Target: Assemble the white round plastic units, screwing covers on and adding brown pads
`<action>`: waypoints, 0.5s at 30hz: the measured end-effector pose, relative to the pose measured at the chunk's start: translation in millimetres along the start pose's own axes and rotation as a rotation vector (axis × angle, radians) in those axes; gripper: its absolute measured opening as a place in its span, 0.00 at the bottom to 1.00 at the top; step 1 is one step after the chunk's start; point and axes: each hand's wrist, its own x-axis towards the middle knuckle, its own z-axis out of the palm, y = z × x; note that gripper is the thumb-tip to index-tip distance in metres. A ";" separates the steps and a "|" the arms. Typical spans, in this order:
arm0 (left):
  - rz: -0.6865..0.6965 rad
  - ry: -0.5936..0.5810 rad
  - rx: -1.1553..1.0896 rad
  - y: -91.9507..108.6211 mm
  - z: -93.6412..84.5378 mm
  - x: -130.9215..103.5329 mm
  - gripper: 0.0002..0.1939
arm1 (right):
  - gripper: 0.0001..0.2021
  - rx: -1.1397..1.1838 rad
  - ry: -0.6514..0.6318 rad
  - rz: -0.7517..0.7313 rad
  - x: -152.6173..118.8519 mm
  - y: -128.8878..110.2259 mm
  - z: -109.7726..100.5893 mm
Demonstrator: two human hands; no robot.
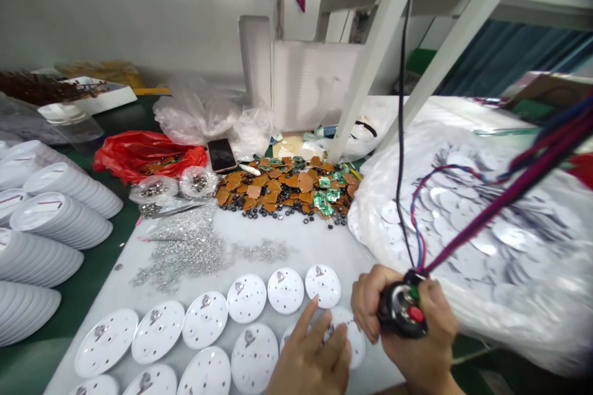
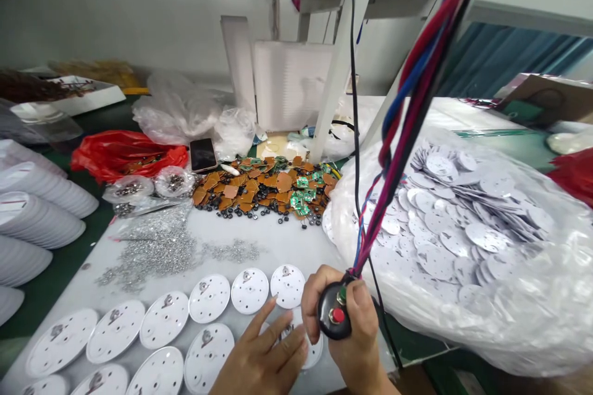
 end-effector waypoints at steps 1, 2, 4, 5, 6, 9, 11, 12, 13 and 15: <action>-0.006 -0.006 -0.014 0.0 -0.2 1.0 0.12 | 0.33 0.002 -0.022 0.016 -0.3 2.2 -1.0; -0.011 -0.010 -0.023 -0.1 -0.1 1.6 0.13 | 0.33 0.003 -0.039 0.029 -0.8 4.7 -2.4; -0.011 0.000 -0.015 -0.7 1.5 0.7 0.13 | 0.33 -0.002 -0.059 0.055 -2.7 8.3 -6.2; -0.006 0.014 -0.004 -1.1 3.4 -1.3 0.13 | 0.33 -0.013 -0.072 0.066 -4.0 8.5 -8.5; 0.004 0.034 0.006 -1.5 6.0 -4.3 0.13 | 0.34 -0.031 -0.086 0.070 -5.1 7.2 -10.5; 0.044 0.083 0.023 -2.1 19.6 -18.3 0.10 | 0.35 -0.099 -0.175 0.077 -3.5 -6.7 -11.3; 0.042 0.113 0.050 -1.5 32.4 -27.4 0.08 | 0.35 -0.093 -0.229 0.039 5.8 -19.7 -2.9; 0.050 0.145 0.070 -0.6 39.1 -30.4 0.08 | 0.34 -0.065 -0.204 -0.008 13.7 -25.0 4.5; 0.043 0.184 0.091 0.7 45.5 -32.1 0.08 | 0.34 -0.017 -0.121 -0.100 23.7 -28.3 13.6; 0.015 0.281 0.110 4.4 55.4 -31.6 0.10 | 0.32 0.025 -0.037 -0.197 48.7 -27.4 34.4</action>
